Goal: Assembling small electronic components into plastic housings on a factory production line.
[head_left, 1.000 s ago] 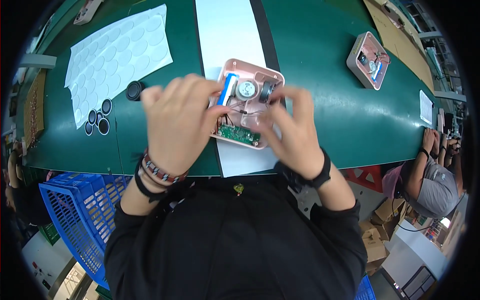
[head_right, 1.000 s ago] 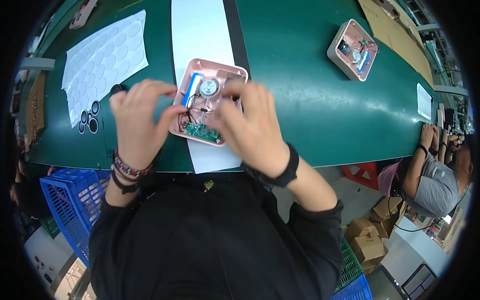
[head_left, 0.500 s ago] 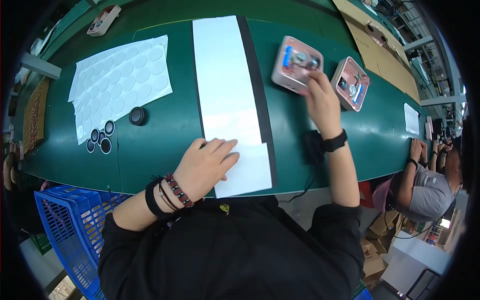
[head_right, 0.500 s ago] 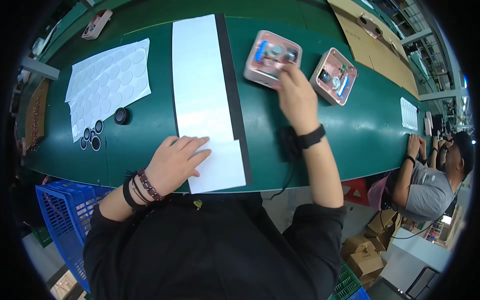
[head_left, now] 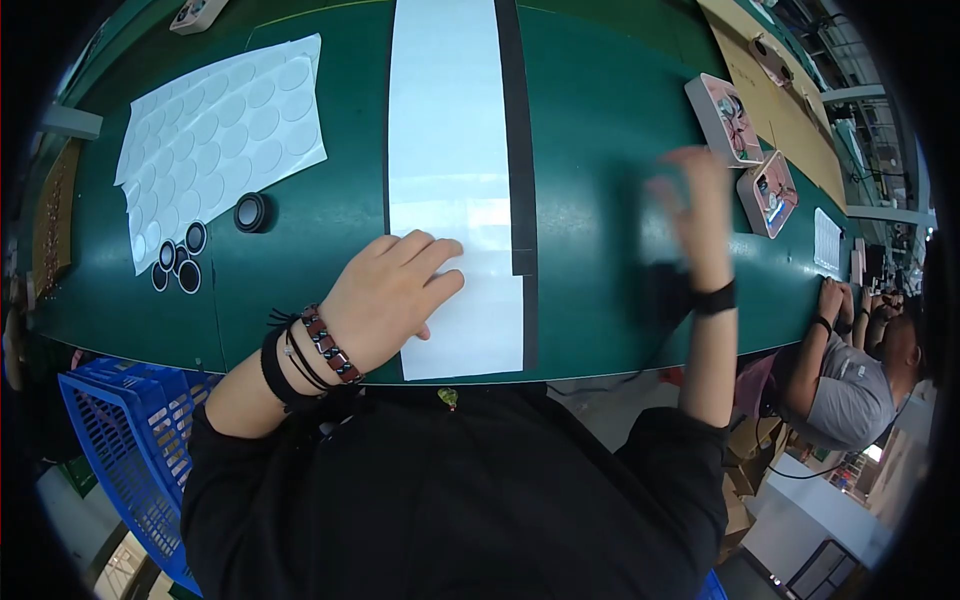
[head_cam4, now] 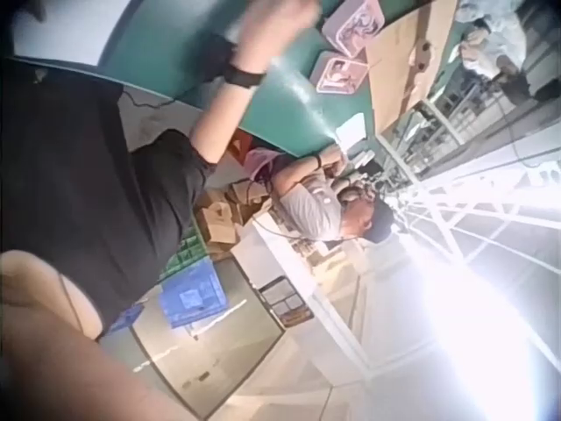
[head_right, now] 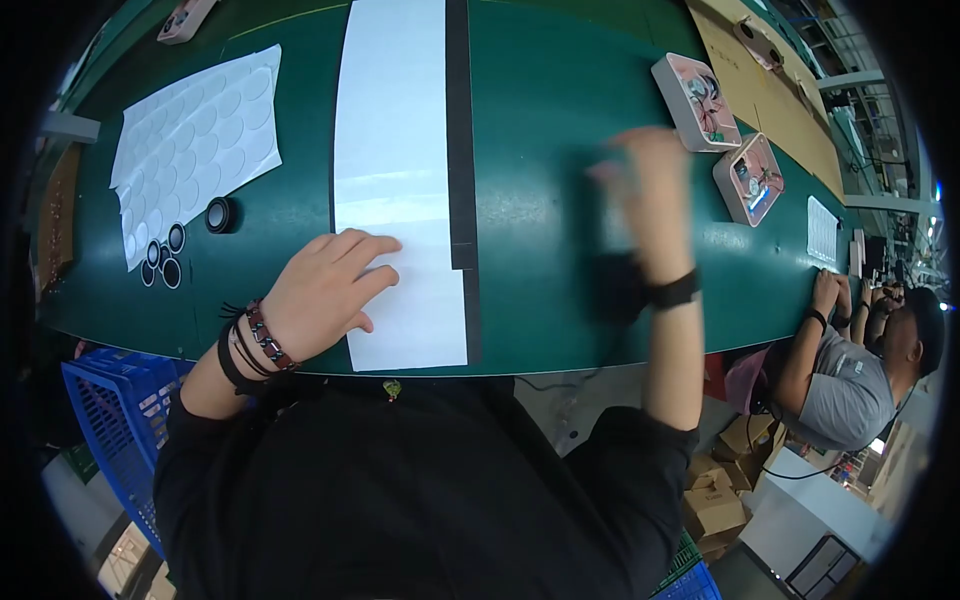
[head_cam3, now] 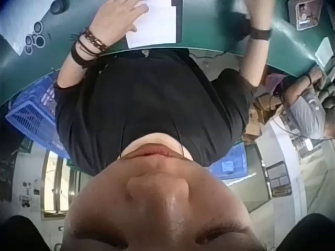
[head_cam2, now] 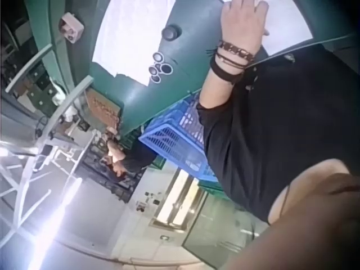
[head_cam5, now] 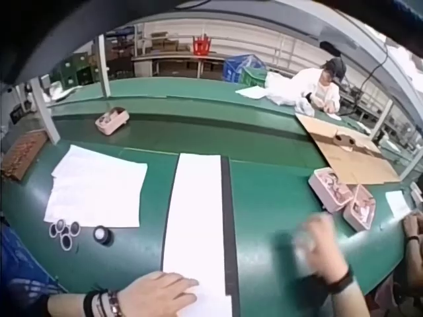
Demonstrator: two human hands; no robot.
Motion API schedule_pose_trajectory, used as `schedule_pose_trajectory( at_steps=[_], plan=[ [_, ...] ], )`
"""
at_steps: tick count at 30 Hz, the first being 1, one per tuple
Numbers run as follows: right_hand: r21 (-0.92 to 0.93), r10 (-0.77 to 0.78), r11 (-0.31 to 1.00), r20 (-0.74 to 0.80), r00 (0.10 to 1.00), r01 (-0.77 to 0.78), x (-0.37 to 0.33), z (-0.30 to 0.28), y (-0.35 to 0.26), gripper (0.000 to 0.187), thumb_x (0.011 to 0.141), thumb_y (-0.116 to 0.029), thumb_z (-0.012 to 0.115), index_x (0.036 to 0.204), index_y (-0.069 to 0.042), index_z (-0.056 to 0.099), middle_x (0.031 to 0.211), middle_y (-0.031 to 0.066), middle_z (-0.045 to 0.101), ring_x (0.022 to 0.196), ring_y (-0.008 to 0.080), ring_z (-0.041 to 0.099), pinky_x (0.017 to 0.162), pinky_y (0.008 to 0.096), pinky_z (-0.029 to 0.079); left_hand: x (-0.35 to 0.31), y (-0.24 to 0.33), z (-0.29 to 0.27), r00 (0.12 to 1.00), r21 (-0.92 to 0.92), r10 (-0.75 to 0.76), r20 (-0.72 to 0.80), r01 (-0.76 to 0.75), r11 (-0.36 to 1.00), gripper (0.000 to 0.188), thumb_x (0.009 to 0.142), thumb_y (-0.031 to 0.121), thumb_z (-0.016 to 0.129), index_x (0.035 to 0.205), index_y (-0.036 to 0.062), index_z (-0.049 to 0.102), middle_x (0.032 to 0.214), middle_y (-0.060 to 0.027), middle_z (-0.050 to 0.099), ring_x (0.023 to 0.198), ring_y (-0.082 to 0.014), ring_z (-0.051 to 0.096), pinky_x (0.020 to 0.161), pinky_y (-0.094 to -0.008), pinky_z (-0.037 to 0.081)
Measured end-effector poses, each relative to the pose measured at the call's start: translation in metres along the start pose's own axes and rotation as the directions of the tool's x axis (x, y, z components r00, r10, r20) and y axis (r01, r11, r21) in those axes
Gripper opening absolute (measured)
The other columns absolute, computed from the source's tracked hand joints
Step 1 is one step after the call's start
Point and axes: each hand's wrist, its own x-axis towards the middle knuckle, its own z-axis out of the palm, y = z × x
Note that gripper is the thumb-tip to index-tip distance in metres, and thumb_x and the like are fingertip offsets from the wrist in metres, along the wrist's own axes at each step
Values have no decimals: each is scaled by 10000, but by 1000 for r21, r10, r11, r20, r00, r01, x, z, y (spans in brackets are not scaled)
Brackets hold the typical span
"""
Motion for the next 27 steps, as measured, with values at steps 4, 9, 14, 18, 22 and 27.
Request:
schedule_pose_trajectory(
  at_steps=[4, 9, 14, 18, 22, 27],
  plan=[
    [490, -267, 865, 260, 928, 112, -17, 13, -108, 287, 689, -103, 759, 916, -49, 594, 939, 94, 578, 895, 301, 573, 757, 376, 489, 2, 0, 2, 997, 13, 59, -40, -59, 998, 482, 594, 158, 775, 1034, 91, 591, 1330, -31, 521, 1189, -222, 485, 930, -324, 427],
    [462, -406, 853, 295, 865, 242, -10, 20, -114, 239, 679, -78, 748, 840, -49, 574, 850, 81, 554, 798, 269, 572, 700, 364, 485, 4, -6, 0, 997, -14, 74, 0, -74, 997, 471, 598, 174, 769, 1027, 90, 593, 1368, -37, 508, 1233, -228, 469, 948, -328, 428],
    [373, -461, 860, 281, 842, 347, -8, 24, -115, 209, 670, -8, 709, 809, -47, 558, 812, 74, 544, 722, 249, 570, 627, 336, 480, 2, -5, 4, 997, 12, 81, 4, -81, 997, 443, 597, 204, 761, 995, 87, 608, 1392, -40, 488, 1248, -225, 460, 954, -338, 427],
    [430, -242, 893, 200, 950, 137, 0, 19, -106, 203, 657, 37, 670, 798, -42, 548, 812, 78, 560, 706, 244, 584, 593, 313, 481, 0, -7, 3, 994, 1, 99, -40, -99, 995, 337, 665, 199, 788, 884, 69, 566, 1323, -25, 550, 1191, -255, 514, 913, -357, 451],
    [346, -201, 911, -107, 974, 226, -5, 0, -133, 221, 643, 71, 647, 819, -28, 557, 823, 96, 588, 710, 251, 601, 605, 314, 495, 12, -3, 0, 975, -654, -206, 86, 211, 727, 175, 807, 122, 703, 899, 43, 577, 1109, -69, 652, 1009, -251, 617, 834, -356, 488],
    [300, -419, 827, -234, 877, 475, 0, -3, -159, 251, 650, 26, 716, 864, -28, 596, 822, 84, 585, 726, 242, 592, 647, 331, 494, 24, 4, -17, 951, -943, -284, 120, 199, 266, 61, 884, 83, 602, 927, 39, 595, 914, -90, 669, 858, -247, 650, 784, -353, 501]
  ],
)
